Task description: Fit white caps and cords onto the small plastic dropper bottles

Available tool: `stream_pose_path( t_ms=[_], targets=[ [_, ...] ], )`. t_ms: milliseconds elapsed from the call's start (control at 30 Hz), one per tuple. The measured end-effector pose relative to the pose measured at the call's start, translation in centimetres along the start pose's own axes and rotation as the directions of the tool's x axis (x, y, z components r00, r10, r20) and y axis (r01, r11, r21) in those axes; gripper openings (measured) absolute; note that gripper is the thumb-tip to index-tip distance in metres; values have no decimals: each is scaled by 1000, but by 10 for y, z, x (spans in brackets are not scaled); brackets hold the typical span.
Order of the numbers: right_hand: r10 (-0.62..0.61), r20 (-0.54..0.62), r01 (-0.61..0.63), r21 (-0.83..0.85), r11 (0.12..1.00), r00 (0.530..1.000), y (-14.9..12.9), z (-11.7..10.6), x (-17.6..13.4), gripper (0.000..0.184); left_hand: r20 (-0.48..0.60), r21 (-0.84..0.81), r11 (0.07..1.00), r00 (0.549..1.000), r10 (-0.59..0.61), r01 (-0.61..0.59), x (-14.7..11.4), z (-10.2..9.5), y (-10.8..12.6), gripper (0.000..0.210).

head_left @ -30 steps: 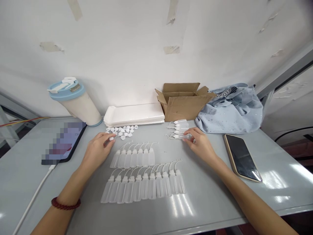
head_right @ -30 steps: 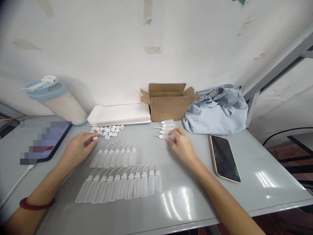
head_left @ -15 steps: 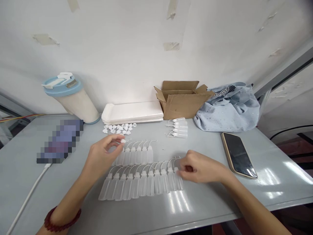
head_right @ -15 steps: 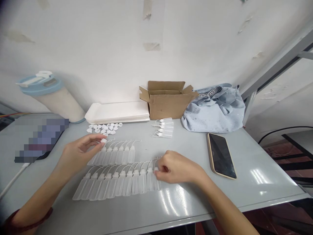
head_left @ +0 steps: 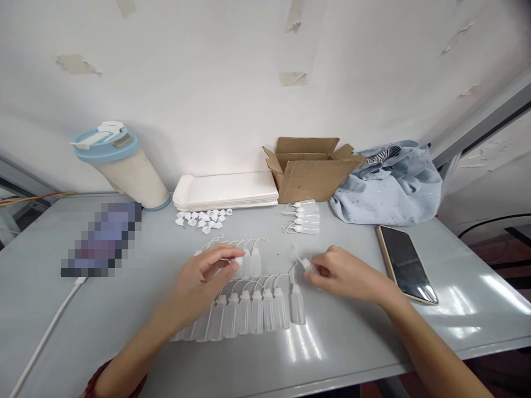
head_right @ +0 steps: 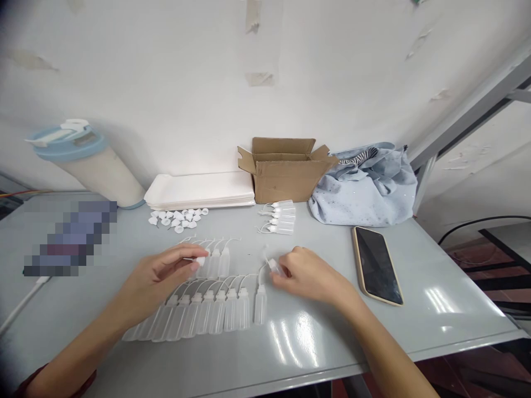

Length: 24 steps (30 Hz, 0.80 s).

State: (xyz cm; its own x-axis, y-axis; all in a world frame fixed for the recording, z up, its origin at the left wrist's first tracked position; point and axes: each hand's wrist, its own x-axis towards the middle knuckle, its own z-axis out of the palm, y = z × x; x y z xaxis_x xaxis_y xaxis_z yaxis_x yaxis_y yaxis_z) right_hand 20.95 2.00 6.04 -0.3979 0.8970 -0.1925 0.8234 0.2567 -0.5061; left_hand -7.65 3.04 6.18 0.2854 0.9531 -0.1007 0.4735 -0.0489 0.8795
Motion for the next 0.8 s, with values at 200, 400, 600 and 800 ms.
stream_pose_path(
  t_ms=[200, 400, 600, 800],
  targets=[
    [-77, -168, 128, 319, 939, 983, -18, 5, 5, 34, 139, -118, 991, 989, -46, 63, -6, 13, 5, 26],
    [-218, -37, 206, 504, 839, 975, -40, 23, 5, 34, 179, -276, 956, 983, -45, 94, -7, 24, 2, 19],
    [-204, 48, 123, 656, 744, 978, -41, 30, 5, 37, 157, -317, 948, 987, 23, 28, -9, 22, 2, 16],
    [-201, 60, 107, 682, 723, 978, -42, 30, 4, 38, 161, -212, 976, 984, 77, -42, -11, 22, 8, 14]
  ],
)
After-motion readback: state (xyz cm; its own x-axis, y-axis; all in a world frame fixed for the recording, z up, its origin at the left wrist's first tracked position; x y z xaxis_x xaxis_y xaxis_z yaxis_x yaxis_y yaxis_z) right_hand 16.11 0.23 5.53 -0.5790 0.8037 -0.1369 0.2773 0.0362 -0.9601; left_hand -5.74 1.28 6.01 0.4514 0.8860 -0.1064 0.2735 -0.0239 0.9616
